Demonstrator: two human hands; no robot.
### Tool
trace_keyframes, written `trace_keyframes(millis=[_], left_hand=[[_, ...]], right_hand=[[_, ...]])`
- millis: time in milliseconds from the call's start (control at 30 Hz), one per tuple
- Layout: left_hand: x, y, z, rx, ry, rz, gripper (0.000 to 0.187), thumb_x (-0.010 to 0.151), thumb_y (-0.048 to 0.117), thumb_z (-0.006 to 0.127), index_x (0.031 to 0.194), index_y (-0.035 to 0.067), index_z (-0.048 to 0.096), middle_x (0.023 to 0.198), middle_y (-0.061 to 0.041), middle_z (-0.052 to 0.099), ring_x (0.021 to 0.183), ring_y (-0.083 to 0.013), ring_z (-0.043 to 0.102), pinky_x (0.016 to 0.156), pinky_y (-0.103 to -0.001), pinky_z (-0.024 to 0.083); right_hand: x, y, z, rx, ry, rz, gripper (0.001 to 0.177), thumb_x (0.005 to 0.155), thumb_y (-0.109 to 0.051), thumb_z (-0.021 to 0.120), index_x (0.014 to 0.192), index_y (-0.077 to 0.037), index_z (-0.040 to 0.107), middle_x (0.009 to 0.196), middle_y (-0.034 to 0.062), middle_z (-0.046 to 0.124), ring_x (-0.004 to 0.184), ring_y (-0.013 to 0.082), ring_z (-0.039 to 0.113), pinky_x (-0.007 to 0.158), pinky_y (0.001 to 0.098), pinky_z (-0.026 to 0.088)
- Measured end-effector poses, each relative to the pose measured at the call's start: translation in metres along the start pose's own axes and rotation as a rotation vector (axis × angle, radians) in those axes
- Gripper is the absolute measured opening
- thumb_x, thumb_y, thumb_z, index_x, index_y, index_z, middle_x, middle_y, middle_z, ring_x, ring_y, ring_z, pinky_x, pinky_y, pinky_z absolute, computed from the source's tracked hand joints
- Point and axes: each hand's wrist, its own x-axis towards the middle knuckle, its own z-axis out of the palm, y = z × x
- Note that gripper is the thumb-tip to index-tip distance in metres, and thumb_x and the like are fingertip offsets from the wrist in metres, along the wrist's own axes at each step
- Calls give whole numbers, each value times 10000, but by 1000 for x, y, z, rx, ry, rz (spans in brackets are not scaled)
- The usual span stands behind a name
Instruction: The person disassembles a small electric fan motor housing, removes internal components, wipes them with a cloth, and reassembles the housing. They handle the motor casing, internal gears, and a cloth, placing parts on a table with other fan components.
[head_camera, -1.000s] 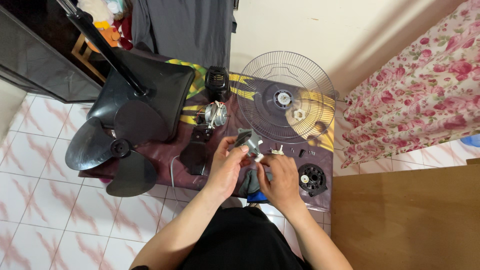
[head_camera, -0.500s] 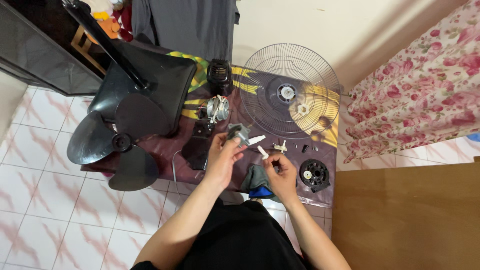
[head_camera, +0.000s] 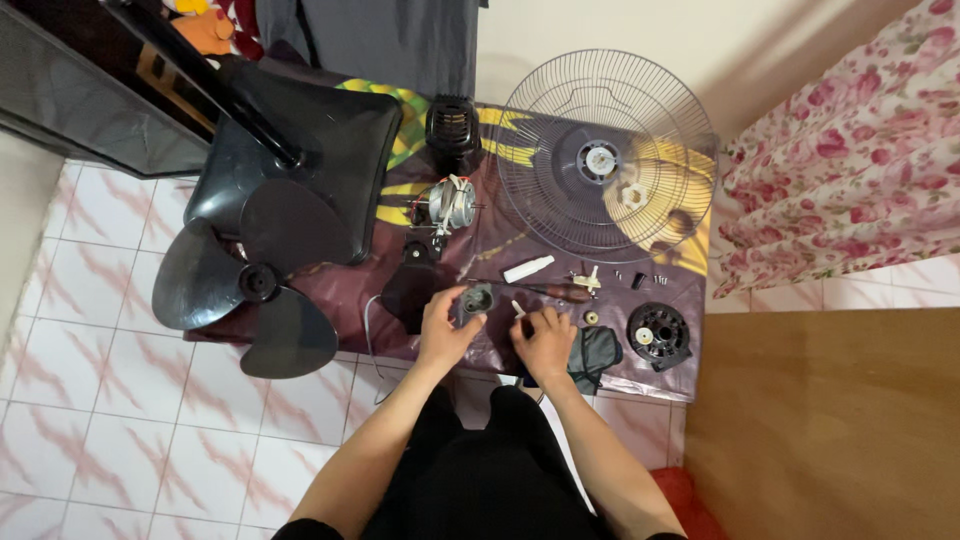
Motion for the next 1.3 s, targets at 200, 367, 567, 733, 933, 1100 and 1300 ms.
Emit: trace_keyframes(millis=[200, 367, 567, 733, 933, 1100, 1300], left_hand=[[7, -19, 2, 37, -62, 213, 598, 759, 152, 840, 1312, 82, 625, 1286, -144, 672, 1174, -341, 604, 982, -425, 505], [12, -26, 3, 36, -152, 27, 598, 791, 161, 796, 1349, 79, 598, 1318, -152, 654, 1183, -340, 623, 901, -383, 541], [12, -37, 18, 93, -126, -4, 595, 812, 154, 783, 1353, 53, 557, 1292, -203, 658, 1198, -385, 635, 1006, -430, 511], [10, -41, 25, 158, -162, -31, 610, 836, 131, 760, 1387, 53, 509, 1325, -241, 630, 1205, -435, 601, 1009, -477, 487], [9, -41, 29, 154, -158, -25, 619, 841, 135, 749, 1405, 69, 502, 1356, -237, 618, 1229, -433, 594, 1031, -473, 475], [8, -40, 31, 180, -167, -88, 653, 843, 161, 743, 1440, 94, 488, 1373, -215, 604, 1263, -407, 574, 1051, -462, 461], [8, -37, 32, 181, -106, 31, 690, 830, 209, 780, 1438, 73, 486, 1438, -224, 549, 1316, -409, 532, 1066, -462, 449]], right_hand=[[-1, -12, 22, -119, -1, -21, 172, 808, -344, 783, 855, -180, 759, 957, 19, 632, 967, 316, 535, 821, 493, 371], [-3, -17, 14, -115, 28, -38, 158, 830, -321, 797, 883, -178, 756, 979, 22, 627, 991, 300, 538, 842, 474, 364], [-13, -15, -16, -60, 91, 1, 241, 804, -254, 799, 999, -130, 730, 977, 98, 607, 927, 346, 574, 778, 474, 451], [-33, 7, -16, 16, 7, 29, 251, 831, -162, 754, 1070, -97, 707, 944, 108, 635, 826, 354, 654, 708, 457, 542], [-37, 34, 9, 104, -9, -29, 185, 843, -103, 711, 1028, -95, 695, 895, 106, 647, 776, 342, 668, 675, 451, 551], [-32, 43, 16, 52, -6, -55, 168, 824, -138, 738, 979, -102, 687, 864, 97, 645, 714, 344, 665, 621, 452, 547], [-27, 40, 18, 28, 38, -78, 90, 864, -148, 731, 859, -126, 644, 843, 74, 640, 685, 331, 668, 597, 444, 549]])
